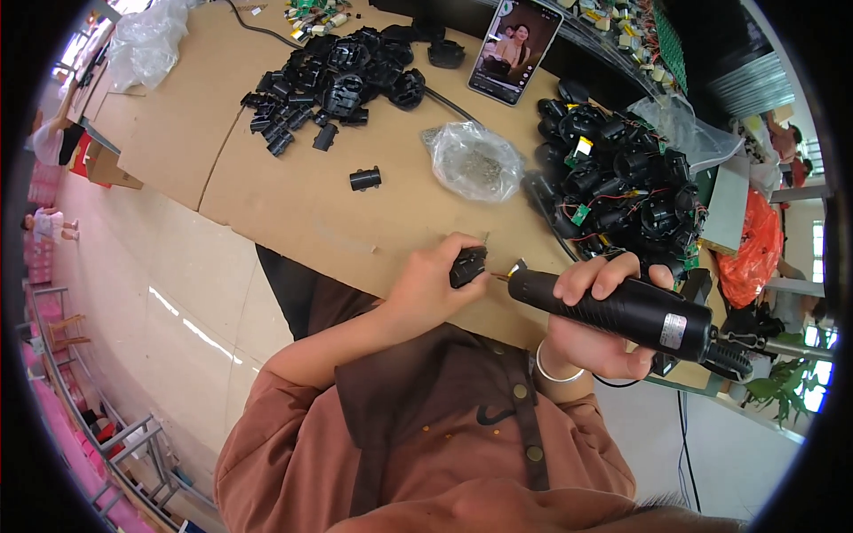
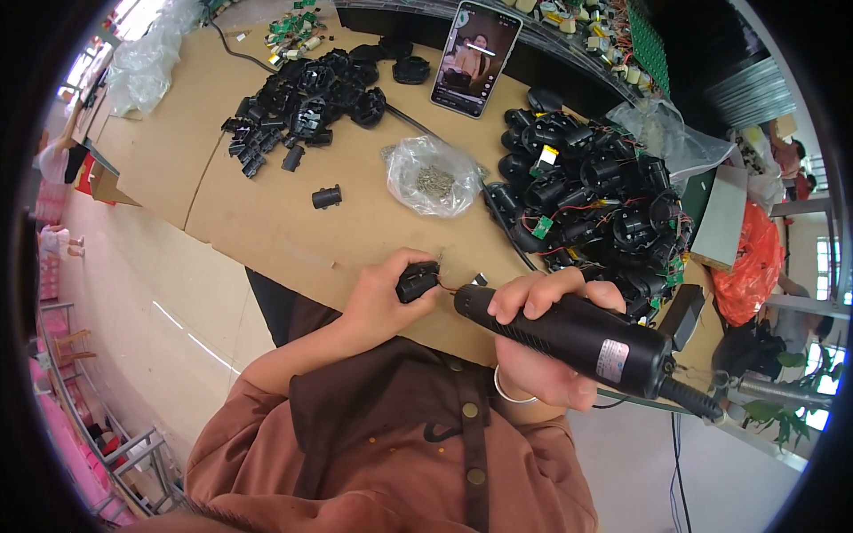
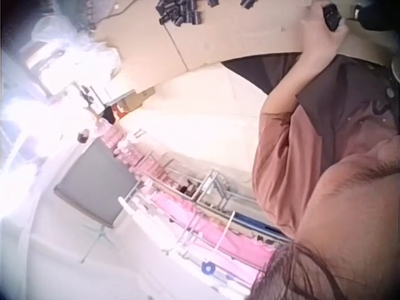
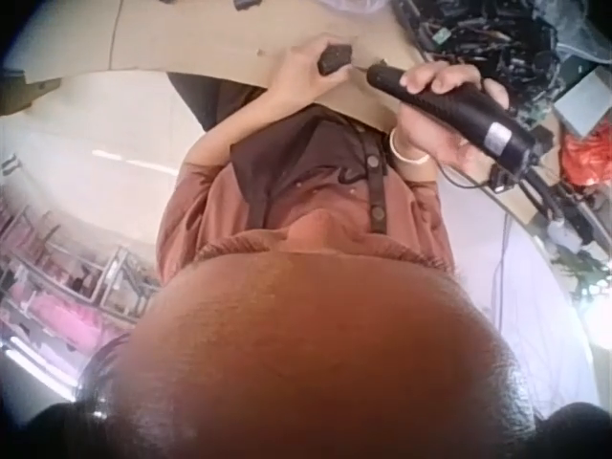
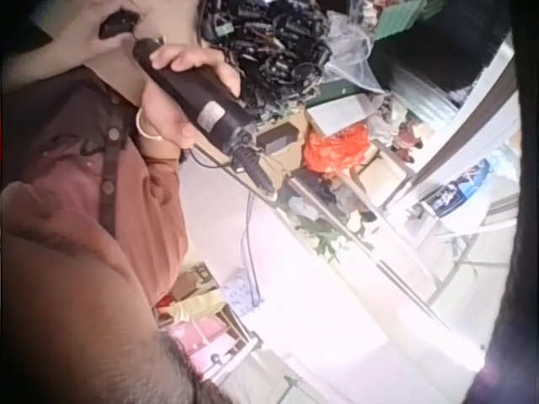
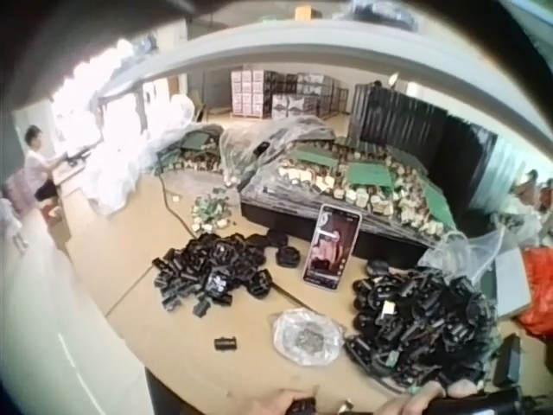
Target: The person gathers electronic parts, fits circuit boards and batteries into plastic casings by hand, and fastens the components together by driving screws using an electric screwdriver.
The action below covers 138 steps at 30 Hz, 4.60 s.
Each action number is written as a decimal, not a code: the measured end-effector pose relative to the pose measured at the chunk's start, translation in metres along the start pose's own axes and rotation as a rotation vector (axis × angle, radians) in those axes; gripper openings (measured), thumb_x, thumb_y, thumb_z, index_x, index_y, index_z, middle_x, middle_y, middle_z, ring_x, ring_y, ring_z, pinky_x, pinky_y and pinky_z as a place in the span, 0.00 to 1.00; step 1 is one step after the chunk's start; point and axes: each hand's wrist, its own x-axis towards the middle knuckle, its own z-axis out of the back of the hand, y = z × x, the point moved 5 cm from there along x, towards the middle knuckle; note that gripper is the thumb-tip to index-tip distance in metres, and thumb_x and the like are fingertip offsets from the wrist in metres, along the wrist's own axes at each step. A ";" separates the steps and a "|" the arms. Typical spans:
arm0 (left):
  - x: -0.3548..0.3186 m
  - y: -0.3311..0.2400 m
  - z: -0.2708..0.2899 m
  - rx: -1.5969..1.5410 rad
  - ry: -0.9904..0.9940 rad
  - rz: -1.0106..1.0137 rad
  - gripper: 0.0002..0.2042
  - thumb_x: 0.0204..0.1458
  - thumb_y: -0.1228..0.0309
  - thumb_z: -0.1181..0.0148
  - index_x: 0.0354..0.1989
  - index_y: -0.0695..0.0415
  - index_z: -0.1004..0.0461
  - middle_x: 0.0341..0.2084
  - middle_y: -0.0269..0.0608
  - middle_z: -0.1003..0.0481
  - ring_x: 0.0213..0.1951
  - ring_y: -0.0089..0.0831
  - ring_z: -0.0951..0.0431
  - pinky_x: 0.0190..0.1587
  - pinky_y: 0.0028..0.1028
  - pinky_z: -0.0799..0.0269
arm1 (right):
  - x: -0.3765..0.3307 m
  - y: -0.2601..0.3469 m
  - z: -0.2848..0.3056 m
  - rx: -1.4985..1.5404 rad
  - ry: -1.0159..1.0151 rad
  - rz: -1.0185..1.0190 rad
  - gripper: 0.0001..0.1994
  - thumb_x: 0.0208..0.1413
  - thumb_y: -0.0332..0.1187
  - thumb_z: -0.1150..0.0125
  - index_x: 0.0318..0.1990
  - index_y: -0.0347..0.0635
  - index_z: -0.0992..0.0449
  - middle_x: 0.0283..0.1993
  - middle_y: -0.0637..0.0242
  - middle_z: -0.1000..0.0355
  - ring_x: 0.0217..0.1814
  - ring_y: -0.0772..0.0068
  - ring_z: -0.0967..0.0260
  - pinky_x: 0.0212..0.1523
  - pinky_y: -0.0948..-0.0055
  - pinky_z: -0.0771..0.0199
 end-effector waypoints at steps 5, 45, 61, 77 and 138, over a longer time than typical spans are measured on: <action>-0.004 -0.004 -0.003 0.123 -0.101 -0.214 0.18 0.42 0.74 0.35 0.43 0.60 0.30 0.30 0.46 0.24 0.31 0.38 0.21 0.35 0.29 0.26 | -0.003 0.000 0.002 0.122 0.009 -0.105 0.40 0.43 0.63 0.39 0.56 0.44 0.42 0.30 0.55 0.37 0.21 0.62 0.38 0.24 0.65 0.32; -0.005 0.009 0.000 -0.060 -0.100 -0.249 0.18 0.43 0.71 0.35 0.43 0.61 0.31 0.27 0.51 0.24 0.29 0.42 0.22 0.33 0.33 0.27 | -0.011 -0.016 -0.020 -0.010 0.100 0.211 0.29 0.48 0.57 0.40 0.44 0.45 0.43 0.25 0.71 0.42 0.14 0.80 0.43 0.15 0.81 0.38; -0.006 0.013 -0.003 -0.016 -0.046 -0.161 0.21 0.42 0.71 0.32 0.45 0.59 0.31 0.35 0.48 0.24 0.35 0.42 0.21 0.38 0.32 0.26 | -0.012 -0.012 -0.016 0.013 0.012 0.189 0.37 0.43 0.65 0.42 0.48 0.44 0.44 0.24 0.66 0.42 0.14 0.73 0.42 0.16 0.74 0.34; -0.008 0.008 -0.009 -0.070 -0.002 -0.222 0.21 0.41 0.73 0.33 0.46 0.61 0.31 0.32 0.47 0.23 0.35 0.37 0.20 0.38 0.29 0.25 | -0.007 0.001 -0.020 0.033 0.077 0.217 0.39 0.49 0.68 0.55 0.54 0.39 0.40 0.25 0.65 0.42 0.14 0.74 0.46 0.17 0.75 0.41; 0.018 -0.073 0.024 -0.016 0.028 -0.186 0.16 0.44 0.71 0.36 0.42 0.59 0.32 0.29 0.40 0.24 0.32 0.25 0.23 0.36 0.26 0.28 | -0.034 0.067 0.040 -0.068 -0.166 -0.096 0.26 0.48 0.42 0.36 0.49 0.40 0.42 0.30 0.59 0.38 0.22 0.66 0.36 0.23 0.68 0.27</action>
